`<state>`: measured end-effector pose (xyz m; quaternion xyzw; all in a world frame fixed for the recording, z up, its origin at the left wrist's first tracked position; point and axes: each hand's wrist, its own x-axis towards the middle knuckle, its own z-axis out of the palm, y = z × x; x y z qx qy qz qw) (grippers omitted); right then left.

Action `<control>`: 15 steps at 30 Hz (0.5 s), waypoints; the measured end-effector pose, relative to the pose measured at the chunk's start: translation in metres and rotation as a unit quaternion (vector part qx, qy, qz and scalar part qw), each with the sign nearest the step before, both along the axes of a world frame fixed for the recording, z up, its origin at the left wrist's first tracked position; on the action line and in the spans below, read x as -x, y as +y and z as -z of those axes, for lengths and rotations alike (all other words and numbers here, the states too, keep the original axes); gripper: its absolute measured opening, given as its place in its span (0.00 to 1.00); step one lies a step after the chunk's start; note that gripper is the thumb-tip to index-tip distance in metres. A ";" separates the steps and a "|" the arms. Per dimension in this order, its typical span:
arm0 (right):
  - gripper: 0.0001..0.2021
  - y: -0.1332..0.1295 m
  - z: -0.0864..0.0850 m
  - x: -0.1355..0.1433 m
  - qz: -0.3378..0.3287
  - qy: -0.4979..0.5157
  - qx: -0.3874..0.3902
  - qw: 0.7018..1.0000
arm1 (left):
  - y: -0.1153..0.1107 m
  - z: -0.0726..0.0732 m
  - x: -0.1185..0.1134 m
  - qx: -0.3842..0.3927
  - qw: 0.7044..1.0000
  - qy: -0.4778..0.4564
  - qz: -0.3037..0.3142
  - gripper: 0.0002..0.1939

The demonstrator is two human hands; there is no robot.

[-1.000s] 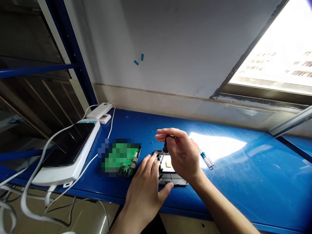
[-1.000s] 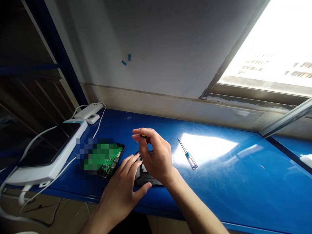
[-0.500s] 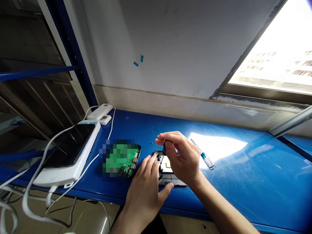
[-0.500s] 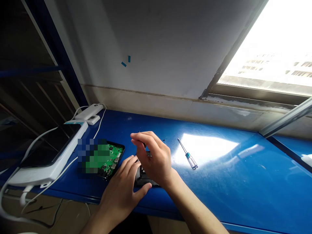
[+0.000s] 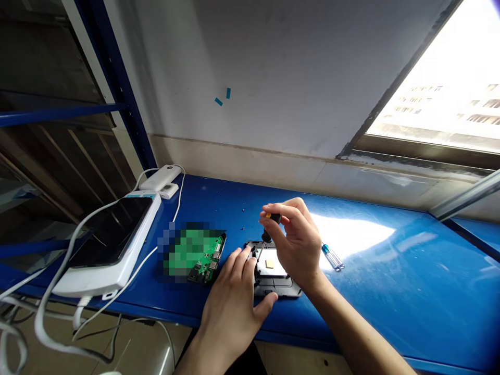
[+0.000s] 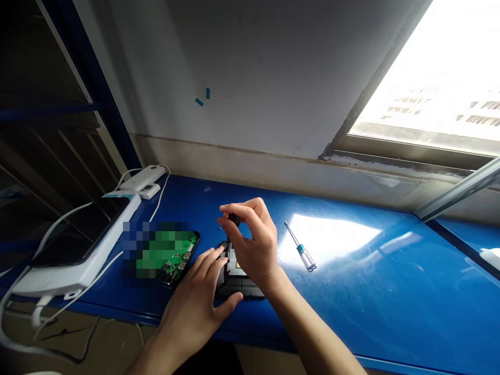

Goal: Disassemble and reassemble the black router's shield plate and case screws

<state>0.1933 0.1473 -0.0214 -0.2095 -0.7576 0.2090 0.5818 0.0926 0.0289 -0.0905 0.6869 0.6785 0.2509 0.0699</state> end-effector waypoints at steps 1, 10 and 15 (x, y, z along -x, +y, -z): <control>0.08 -0.001 -0.001 0.000 -0.002 -0.002 0.002 1.000 | 0.000 0.000 0.000 -0.003 1.000 -0.001 0.000 0.30; 0.13 -0.006 0.004 0.001 -0.030 0.004 0.027 0.999 | 0.005 0.000 0.001 0.006 1.000 -0.005 0.000 0.30; 0.10 -0.002 0.004 -0.001 -0.052 -0.006 0.011 0.999 | 0.001 0.001 0.000 0.005 1.000 -0.002 0.000 0.30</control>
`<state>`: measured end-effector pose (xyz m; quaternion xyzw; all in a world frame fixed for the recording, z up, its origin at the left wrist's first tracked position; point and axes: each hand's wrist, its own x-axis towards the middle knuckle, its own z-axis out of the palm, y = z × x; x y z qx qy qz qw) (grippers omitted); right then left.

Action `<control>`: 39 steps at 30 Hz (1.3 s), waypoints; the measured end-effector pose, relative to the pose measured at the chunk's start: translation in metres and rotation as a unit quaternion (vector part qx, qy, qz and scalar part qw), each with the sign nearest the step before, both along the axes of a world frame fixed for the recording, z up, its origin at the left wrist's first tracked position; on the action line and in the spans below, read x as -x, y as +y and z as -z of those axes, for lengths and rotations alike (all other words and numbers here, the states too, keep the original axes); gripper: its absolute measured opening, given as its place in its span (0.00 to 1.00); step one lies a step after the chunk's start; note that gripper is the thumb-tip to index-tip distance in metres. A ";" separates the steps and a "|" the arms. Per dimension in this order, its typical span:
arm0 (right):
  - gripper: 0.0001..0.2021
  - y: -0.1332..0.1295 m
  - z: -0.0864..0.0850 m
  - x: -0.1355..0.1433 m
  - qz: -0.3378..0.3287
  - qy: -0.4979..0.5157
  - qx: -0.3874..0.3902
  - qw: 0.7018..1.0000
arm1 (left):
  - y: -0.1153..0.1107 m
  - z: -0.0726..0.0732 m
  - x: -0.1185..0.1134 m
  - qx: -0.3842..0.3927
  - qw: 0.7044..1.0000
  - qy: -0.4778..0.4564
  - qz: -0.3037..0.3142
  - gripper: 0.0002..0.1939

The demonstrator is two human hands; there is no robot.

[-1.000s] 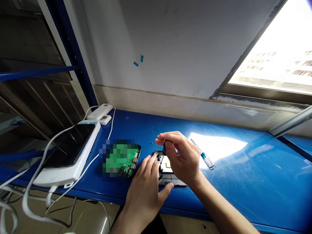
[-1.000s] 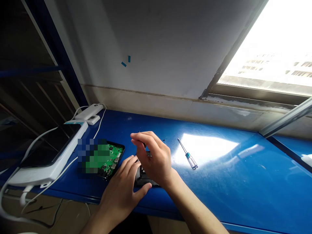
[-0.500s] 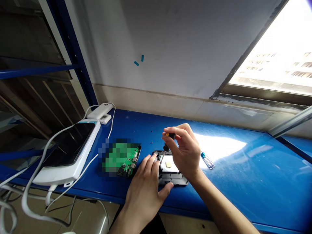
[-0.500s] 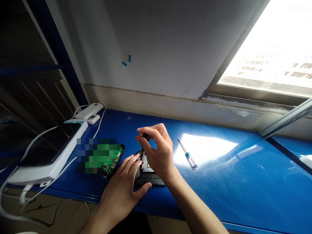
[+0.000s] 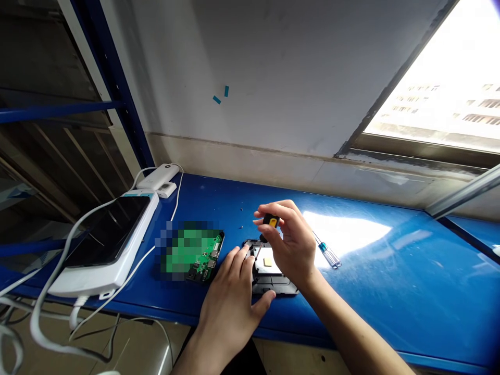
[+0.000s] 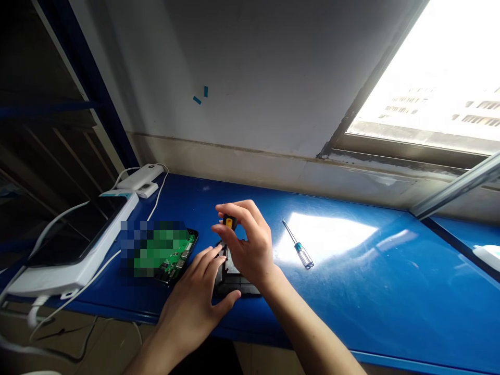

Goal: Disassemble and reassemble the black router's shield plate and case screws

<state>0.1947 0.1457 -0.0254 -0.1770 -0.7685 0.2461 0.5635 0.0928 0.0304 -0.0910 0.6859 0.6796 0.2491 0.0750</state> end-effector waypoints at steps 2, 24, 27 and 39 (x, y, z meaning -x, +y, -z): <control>0.11 0.000 -0.002 -0.001 0.015 -0.004 -0.009 1.000 | 0.000 -0.001 0.000 0.005 1.000 0.003 0.002 0.30; 0.10 0.000 -0.006 -0.002 0.004 -0.017 0.045 0.999 | 0.001 -0.002 0.000 -0.004 1.000 0.009 0.006 0.28; 0.12 -0.002 -0.006 -0.003 -0.020 -0.014 0.066 0.998 | 0.001 0.000 0.000 -0.002 1.000 0.011 0.004 0.29; 0.13 -0.001 -0.006 -0.006 0.013 -0.024 -0.039 0.999 | 0.000 0.001 0.000 -0.014 1.000 0.026 0.004 0.29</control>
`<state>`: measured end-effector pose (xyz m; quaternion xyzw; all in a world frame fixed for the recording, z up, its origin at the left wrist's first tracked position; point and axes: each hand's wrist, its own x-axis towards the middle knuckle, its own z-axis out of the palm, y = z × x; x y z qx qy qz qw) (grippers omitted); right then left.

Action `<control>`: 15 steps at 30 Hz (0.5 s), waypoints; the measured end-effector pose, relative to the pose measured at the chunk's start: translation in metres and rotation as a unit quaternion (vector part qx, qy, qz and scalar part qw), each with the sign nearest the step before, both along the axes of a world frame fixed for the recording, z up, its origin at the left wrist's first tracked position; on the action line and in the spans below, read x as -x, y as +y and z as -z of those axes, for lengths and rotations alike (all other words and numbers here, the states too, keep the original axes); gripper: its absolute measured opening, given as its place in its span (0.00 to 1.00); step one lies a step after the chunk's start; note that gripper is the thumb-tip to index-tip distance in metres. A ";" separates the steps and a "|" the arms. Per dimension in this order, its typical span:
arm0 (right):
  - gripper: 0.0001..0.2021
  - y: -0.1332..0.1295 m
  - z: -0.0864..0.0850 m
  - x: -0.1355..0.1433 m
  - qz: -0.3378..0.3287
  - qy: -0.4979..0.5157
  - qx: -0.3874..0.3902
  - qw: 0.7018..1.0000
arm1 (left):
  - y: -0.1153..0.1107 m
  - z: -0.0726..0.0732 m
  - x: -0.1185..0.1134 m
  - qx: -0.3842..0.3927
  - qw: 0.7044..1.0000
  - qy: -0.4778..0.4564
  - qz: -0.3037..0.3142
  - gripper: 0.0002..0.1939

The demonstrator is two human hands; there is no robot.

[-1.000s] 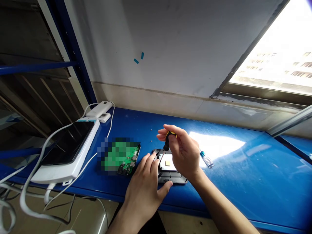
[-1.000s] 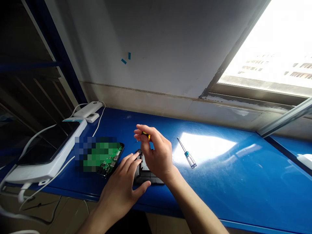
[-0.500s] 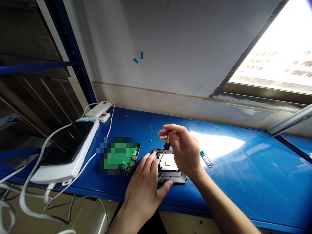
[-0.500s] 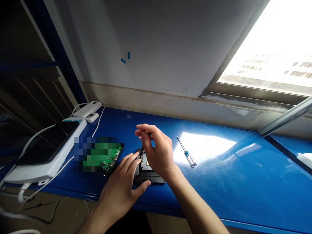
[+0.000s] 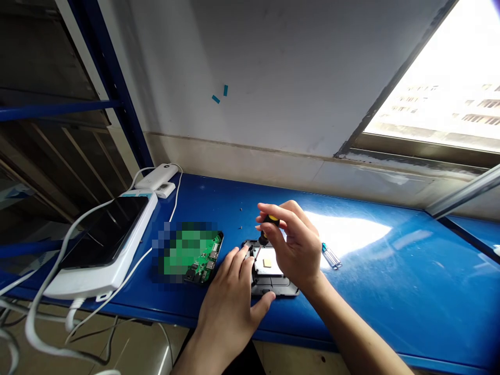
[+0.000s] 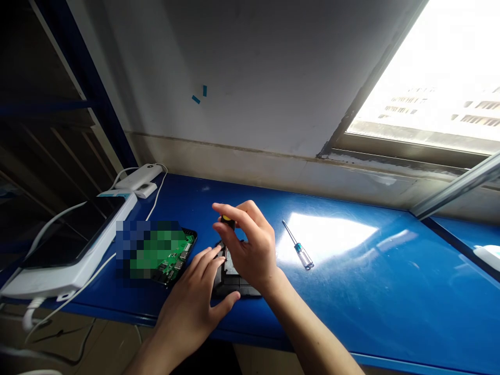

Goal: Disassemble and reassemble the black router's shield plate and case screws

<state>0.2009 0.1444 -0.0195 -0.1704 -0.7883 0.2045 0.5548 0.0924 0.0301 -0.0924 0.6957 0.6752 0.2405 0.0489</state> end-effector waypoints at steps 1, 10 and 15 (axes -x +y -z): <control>0.13 -0.001 0.001 0.000 -0.005 0.002 0.010 1.000 | 0.000 0.000 0.000 0.001 1.000 0.000 0.000 0.29; 0.14 -0.002 0.002 0.002 -0.032 0.003 0.048 0.998 | 0.002 0.000 -0.001 0.015 1.000 -0.002 0.000 0.29; 0.08 0.000 0.001 0.001 0.005 0.005 -0.019 1.000 | 0.003 -0.001 0.000 0.007 1.000 0.002 -0.005 0.29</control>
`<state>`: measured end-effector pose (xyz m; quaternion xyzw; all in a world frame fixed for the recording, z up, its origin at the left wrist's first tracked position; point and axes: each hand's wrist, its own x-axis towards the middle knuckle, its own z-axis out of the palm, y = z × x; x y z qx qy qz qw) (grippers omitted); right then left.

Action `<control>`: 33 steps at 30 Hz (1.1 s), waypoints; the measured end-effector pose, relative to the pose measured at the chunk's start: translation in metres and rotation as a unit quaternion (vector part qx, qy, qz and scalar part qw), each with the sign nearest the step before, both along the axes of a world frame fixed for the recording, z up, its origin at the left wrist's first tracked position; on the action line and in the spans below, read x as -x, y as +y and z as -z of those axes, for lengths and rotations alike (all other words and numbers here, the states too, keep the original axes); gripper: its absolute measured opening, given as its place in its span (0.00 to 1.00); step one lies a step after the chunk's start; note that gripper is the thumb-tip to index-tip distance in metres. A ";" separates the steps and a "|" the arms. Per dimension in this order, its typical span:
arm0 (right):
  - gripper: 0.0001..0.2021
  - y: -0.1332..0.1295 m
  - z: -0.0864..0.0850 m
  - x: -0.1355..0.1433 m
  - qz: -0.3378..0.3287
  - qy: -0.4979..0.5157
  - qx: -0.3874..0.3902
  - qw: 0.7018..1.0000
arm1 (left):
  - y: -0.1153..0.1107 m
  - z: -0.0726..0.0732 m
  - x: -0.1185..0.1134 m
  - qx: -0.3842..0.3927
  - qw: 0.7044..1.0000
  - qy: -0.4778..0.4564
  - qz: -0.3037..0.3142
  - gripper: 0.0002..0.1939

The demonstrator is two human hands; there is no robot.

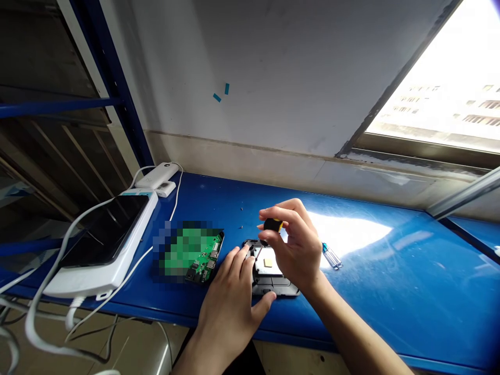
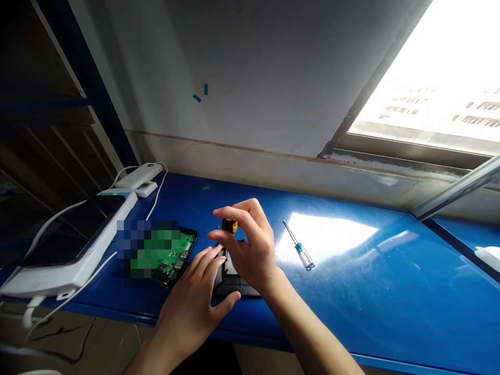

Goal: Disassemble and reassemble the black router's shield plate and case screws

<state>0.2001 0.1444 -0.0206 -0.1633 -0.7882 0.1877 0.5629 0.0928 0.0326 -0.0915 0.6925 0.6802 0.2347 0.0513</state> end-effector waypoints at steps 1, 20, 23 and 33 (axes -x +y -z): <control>0.08 0.000 -0.001 0.000 0.017 0.000 -0.008 1.000 | 0.000 0.000 0.000 -0.003 1.000 -0.001 0.000 0.29; 0.11 -0.003 0.002 0.001 -0.003 0.013 0.032 0.999 | -0.001 -0.003 -0.001 0.003 1.000 -0.016 0.004 0.28; 0.11 -0.005 0.003 0.002 -0.017 0.022 0.069 0.997 | -0.001 -0.001 -0.001 -0.002 1.000 -0.014 0.000 0.28; 0.07 -0.003 0.002 0.000 -0.002 0.021 0.003 1.000 | -0.002 -0.002 -0.001 -0.002 1.000 -0.003 -0.001 0.28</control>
